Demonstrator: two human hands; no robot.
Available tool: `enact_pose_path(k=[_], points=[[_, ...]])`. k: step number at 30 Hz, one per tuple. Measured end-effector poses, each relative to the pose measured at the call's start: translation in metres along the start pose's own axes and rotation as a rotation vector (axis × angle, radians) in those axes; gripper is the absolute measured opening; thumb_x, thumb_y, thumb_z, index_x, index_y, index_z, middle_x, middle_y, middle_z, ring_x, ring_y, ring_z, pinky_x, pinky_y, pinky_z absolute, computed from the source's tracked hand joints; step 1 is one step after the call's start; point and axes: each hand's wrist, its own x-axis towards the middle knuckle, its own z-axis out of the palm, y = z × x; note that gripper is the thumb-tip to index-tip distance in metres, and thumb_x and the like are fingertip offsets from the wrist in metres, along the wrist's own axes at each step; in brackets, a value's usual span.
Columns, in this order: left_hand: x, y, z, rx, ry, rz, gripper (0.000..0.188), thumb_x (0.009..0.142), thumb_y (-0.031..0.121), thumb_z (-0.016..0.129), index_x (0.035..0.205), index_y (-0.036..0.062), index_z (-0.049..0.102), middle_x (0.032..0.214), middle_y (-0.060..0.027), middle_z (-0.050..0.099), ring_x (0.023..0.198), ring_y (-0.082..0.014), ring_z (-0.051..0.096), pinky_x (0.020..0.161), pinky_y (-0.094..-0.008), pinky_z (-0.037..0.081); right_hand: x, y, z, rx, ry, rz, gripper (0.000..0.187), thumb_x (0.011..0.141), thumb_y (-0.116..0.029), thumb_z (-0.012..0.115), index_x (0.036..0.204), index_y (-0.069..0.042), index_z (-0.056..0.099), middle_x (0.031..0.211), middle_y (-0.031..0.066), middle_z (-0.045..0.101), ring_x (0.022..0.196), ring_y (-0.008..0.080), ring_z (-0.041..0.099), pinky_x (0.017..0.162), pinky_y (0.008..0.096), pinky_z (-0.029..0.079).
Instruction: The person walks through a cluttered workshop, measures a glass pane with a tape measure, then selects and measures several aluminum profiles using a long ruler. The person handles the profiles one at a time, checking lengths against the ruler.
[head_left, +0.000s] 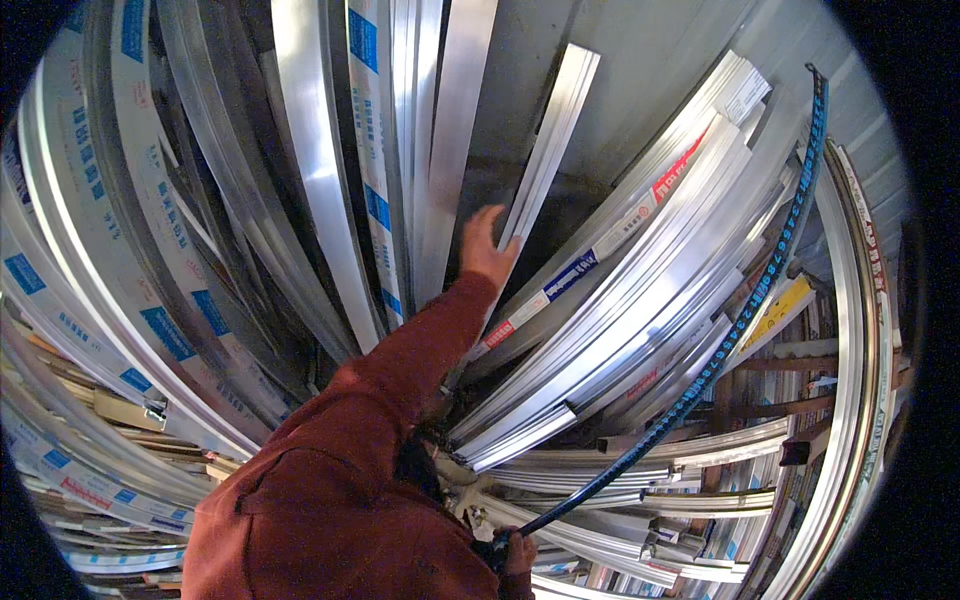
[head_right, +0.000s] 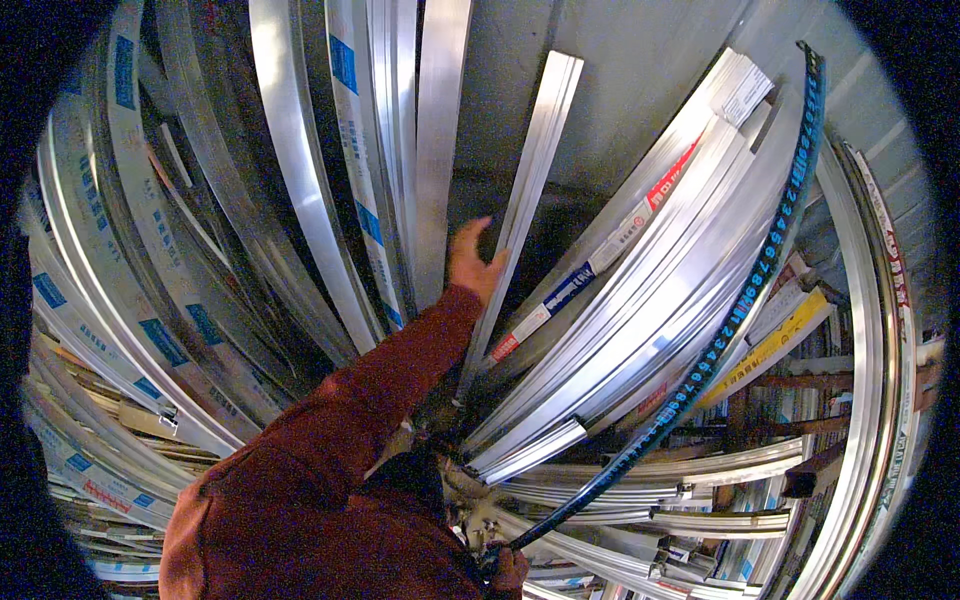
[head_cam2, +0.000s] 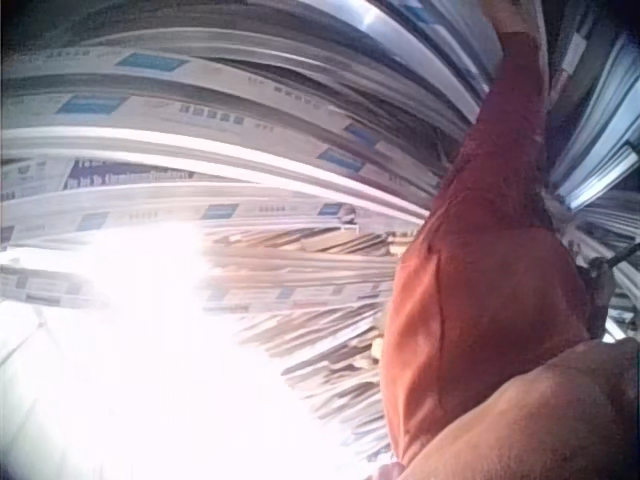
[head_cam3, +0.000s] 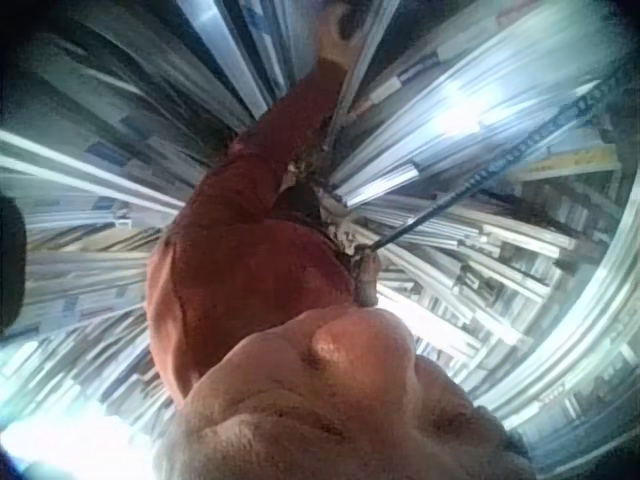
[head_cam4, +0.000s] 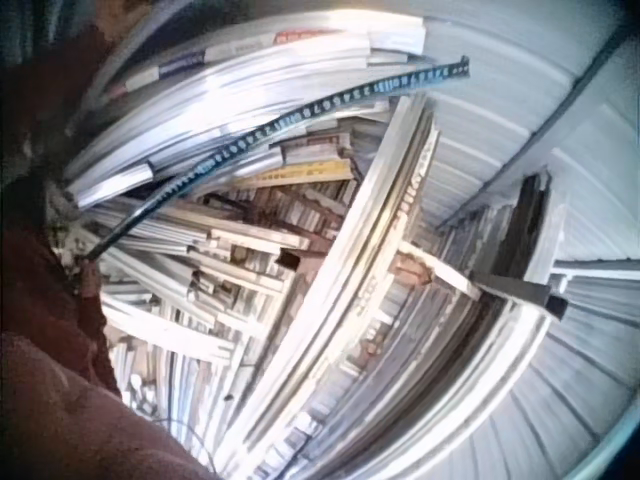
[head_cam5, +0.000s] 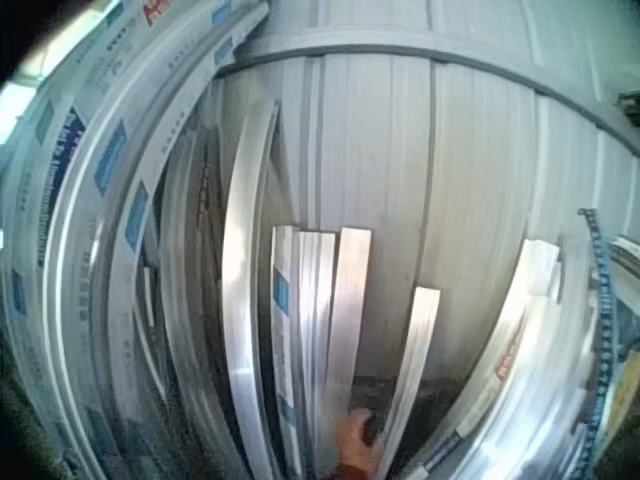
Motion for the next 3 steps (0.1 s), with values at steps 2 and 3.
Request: enact_pose_path(k=[2, 3], points=[[0.016, -0.003, -0.048, 0.038, 0.236, 0.054, 0.068, 0.067, 0.014, 0.075, 0.127, 0.0079, 0.044, 0.129, -0.0154, 0.045, 0.121, -0.0338, 0.039, 0.104, -0.0434, 0.028, -0.001, 0.015, 0.000, 0.106, 0.016, 0.032, 0.051, 0.090, -0.046, 0.044, 0.088, 0.000, 0.066, 0.075, 0.0091, 0.064, 0.066, 0.0179, 0.059, 0.060, 0.0303, 0.046], [0.022, -0.010, -0.067, 0.056, 0.413, -0.009, 0.072, 0.066, 0.016, 0.075, 0.130, 0.0090, 0.042, 0.131, -0.0138, 0.044, 0.124, -0.0352, 0.035, 0.106, -0.0459, 0.024, -0.003, 0.014, 0.000, 0.099, 0.004, 0.027, 0.051, 0.090, -0.046, 0.044, 0.088, 0.000, 0.066, 0.075, 0.0091, 0.064, 0.066, 0.0179, 0.059, 0.060, 0.0303, 0.046]])
